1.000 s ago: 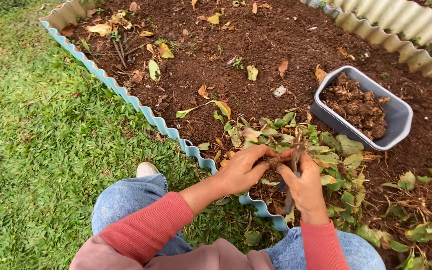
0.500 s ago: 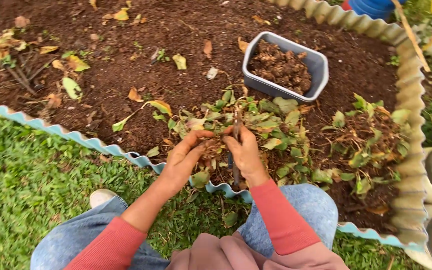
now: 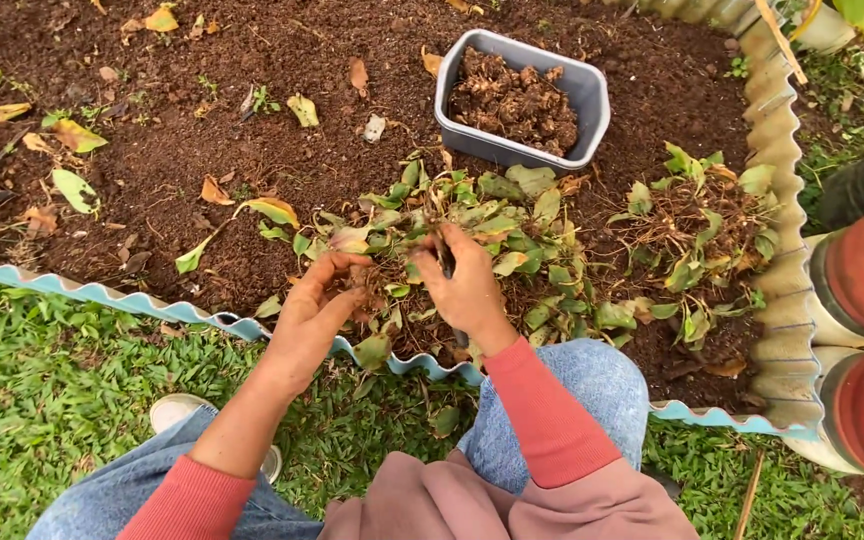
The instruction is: Pruning dead leaves and cleaning roots from harvested tubers in a raised garden bed.
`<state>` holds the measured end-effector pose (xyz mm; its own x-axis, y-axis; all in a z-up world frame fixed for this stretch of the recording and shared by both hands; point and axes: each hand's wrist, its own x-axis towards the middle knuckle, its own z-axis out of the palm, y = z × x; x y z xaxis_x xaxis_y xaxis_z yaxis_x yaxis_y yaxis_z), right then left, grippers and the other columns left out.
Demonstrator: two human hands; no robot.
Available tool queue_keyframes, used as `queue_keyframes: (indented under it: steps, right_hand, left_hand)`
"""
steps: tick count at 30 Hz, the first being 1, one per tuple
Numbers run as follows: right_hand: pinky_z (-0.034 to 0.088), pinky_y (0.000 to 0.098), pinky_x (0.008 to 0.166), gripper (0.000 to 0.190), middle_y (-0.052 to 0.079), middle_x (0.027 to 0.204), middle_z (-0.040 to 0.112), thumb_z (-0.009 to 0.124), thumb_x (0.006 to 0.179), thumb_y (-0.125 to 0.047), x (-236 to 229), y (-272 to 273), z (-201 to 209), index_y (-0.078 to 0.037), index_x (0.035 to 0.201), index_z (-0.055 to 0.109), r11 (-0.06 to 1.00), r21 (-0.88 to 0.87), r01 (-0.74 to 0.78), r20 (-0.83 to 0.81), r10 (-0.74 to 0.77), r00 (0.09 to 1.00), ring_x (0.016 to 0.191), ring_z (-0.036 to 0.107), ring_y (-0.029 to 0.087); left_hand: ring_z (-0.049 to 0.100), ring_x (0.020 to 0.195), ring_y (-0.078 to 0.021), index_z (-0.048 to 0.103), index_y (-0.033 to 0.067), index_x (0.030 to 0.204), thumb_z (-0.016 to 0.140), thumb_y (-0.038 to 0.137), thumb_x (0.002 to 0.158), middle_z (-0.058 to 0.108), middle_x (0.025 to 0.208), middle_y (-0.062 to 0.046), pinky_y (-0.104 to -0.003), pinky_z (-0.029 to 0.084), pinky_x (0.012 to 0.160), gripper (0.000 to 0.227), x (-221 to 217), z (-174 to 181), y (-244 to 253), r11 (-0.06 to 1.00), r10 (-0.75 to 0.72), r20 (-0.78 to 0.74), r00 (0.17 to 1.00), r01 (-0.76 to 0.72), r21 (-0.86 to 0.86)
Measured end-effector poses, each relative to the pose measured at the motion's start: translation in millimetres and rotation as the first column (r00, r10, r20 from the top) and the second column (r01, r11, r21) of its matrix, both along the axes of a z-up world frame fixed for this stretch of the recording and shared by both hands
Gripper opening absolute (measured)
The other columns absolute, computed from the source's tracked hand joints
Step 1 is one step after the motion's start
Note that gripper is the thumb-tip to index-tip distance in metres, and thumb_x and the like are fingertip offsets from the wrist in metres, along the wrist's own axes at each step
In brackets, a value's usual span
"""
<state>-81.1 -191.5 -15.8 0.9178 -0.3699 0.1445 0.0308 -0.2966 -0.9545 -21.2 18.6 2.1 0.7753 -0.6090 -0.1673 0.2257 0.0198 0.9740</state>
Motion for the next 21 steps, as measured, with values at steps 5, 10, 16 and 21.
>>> queue_keyframes:
  steps: [5, 10, 16, 21]
  right_hand:
    - [0.048, 0.0271, 0.064, 0.014, 0.004, 0.084, 0.060, 0.062, 0.089, -0.007, -3.8, -13.0, 4.5, -0.001, 0.102, 0.062, 0.997, -0.071, 0.018, -0.087, -0.024, 0.996, 0.070, 0.055, 0.010]
    - [0.045, 0.0255, 0.059, 0.010, 0.004, 0.077, 0.060, 0.061, 0.089, -0.006, -2.4, -26.2, 4.2, -0.001, 0.097, 0.061, 0.996, -0.047, 0.069, -0.073, -0.073, 0.995, 0.064, 0.053, 0.009]
    - [0.046, 0.0230, 0.066, 0.007, 0.000, 0.087, 0.064, 0.062, 0.099, -0.009, -4.1, -26.3, 0.9, -0.002, 0.097, 0.062, 0.996, 0.080, 0.028, 0.075, -0.034, 0.997, 0.073, 0.054, 0.006]
    - [0.056, 0.0325, 0.086, 0.043, 0.005, 0.106, 0.069, 0.079, 0.086, -0.019, -8.4, 12.0, 28.6, -0.001, 0.121, 0.063, 0.931, 0.116, -0.347, -0.007, 0.350, 0.937, 0.095, 0.067, 0.015]
  left_hand:
    - [0.063, 0.097, -0.0083, 0.057, 0.0074, 0.126, 0.057, 0.003, 0.097, 0.060, 0.112, 0.001, -0.029, 0.056, 0.081, 0.030, 2.0, 8.5, -4.1, 0.999, 0.046, 0.005, 0.999, -0.046, 0.016]
    - [0.061, 0.095, -0.0082, 0.057, 0.0077, 0.122, 0.059, 0.005, 0.099, 0.061, 0.109, -0.001, -0.028, 0.054, 0.081, 0.024, 6.5, 10.7, -3.4, 0.998, 0.048, 0.019, 0.999, -0.049, 0.048]
    - [0.058, 0.100, -0.0078, 0.052, 0.0049, 0.112, 0.064, 0.003, 0.100, 0.058, 0.109, -0.002, -0.028, 0.052, 0.090, 0.017, 9.2, 1.7, -0.3, 0.998, 0.056, 0.098, 0.994, -0.053, -0.037]
    - [0.063, 0.093, -0.0073, 0.054, 0.0055, 0.109, 0.063, 0.005, 0.097, 0.062, 0.102, -0.001, -0.027, 0.056, 0.085, 0.015, 11.9, -5.3, -3.1, 0.996, 0.066, 0.078, 0.995, -0.070, 0.051]
